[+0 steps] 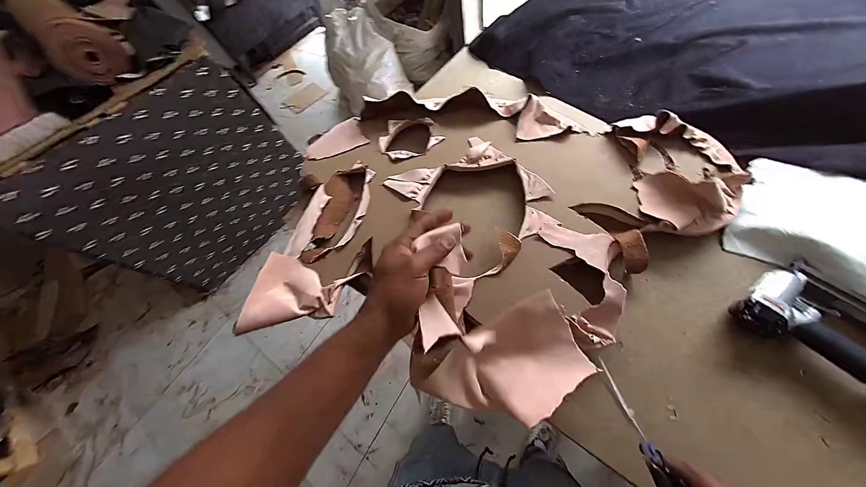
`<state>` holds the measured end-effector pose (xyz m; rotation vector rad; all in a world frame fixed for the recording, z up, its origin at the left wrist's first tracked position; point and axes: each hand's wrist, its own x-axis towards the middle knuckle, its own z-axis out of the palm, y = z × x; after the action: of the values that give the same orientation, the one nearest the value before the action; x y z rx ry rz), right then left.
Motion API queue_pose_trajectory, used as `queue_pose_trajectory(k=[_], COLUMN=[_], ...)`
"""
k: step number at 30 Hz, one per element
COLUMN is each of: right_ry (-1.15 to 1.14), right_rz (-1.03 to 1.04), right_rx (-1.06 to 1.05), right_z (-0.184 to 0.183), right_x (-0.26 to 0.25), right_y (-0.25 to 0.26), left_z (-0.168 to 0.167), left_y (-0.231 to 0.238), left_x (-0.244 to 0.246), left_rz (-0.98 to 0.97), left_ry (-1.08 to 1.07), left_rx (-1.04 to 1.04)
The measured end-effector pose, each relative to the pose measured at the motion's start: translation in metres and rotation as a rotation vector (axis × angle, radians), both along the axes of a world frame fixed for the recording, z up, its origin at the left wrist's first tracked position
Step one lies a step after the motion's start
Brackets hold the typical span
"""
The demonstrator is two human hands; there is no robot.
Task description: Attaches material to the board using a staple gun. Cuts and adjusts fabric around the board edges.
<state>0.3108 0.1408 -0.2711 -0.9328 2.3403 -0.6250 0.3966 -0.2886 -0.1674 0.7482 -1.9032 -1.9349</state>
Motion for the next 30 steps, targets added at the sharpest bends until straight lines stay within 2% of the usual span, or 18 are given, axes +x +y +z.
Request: queue_pose_trajectory(k=[1,2,4,5,6,8,10,12,14,16,20,25,26,27,28,29,30], right_ry=[0.014,0.006,-0.044,-0.07,-0.08,-0.007,0.115,0.204,0.283,0.399,0.571,0.607,0.616,0.631,0.645,0.658,0.673], right_rz=[-0.05,-0.12,-0.308,-0.41,-0.492,-0.574,-0.607,-0.624,-0.594,-0.503,-0.266,-0.02,0.032,0.077,0.114,0.145,0.177], right_rx=[0.026,0.055,0.104,0.117,0.13,0.187,0.25,0.285,0.286,0.233,0.13,0.101,0.077,0.047,0.025,0.009,-0.001], right_z=[0.004,0.009,0.016,0.018,0.019,0.017,0.015,0.017,0.02,0.016,0.014,0.02,0.02,0.019,0.019,0.018,0.019], right_x=[0.011,0.024,0.05,0.062,0.074,0.1,0.126,0.148,0.164,0.171,0.148,0.093,0.085,0.077,0.071,0.065,0.06], right_y=[-0.005,-0.006,-0.001,0.001,0.002,0.003,0.003,0.0,-0.008,-0.022,-0.061,-0.115,-0.126,-0.136,-0.142,-0.145,-0.144], left_z=[0.003,0.003,-0.005,-0.008,-0.014,-0.034,-0.038,-0.015,0.003,0.005,-0.004,-0.002,-0.026,-0.081,-0.113,-0.114,-0.086], left_y=[-0.001,0.003,0.031,0.05,0.068,0.091,0.091,0.086,0.07,0.048,0.021,0.043,0.039,0.032,0.036,0.041,0.048], left_x=[-0.007,-0.008,0.003,0.007,0.006,-0.004,-0.028,-0.049,-0.05,-0.042,-0.042,-0.068,-0.08,-0.098,-0.108,-0.11,-0.106], left_rz=[-0.145,-0.391,-0.984,-1.312,-1.572,-1.845,-1.909,-1.936,-1.926,-1.919,-1.871,-1.997,-1.958,-1.766,-1.656,-1.656,-1.763], left_ry=[0.044,0.1,0.219,0.282,0.364,0.363,0.1,-0.173,-0.262,-0.283,-0.026,0.461,0.677,1.08,1.249,1.252,1.13], left_rx=[-0.175,-0.407,-0.933,-1.109,-1.249,-1.403,-1.535,-1.688,-1.707,-1.674,-1.751,-1.803,-1.7,-1.374,-1.18,-1.17,-1.312])
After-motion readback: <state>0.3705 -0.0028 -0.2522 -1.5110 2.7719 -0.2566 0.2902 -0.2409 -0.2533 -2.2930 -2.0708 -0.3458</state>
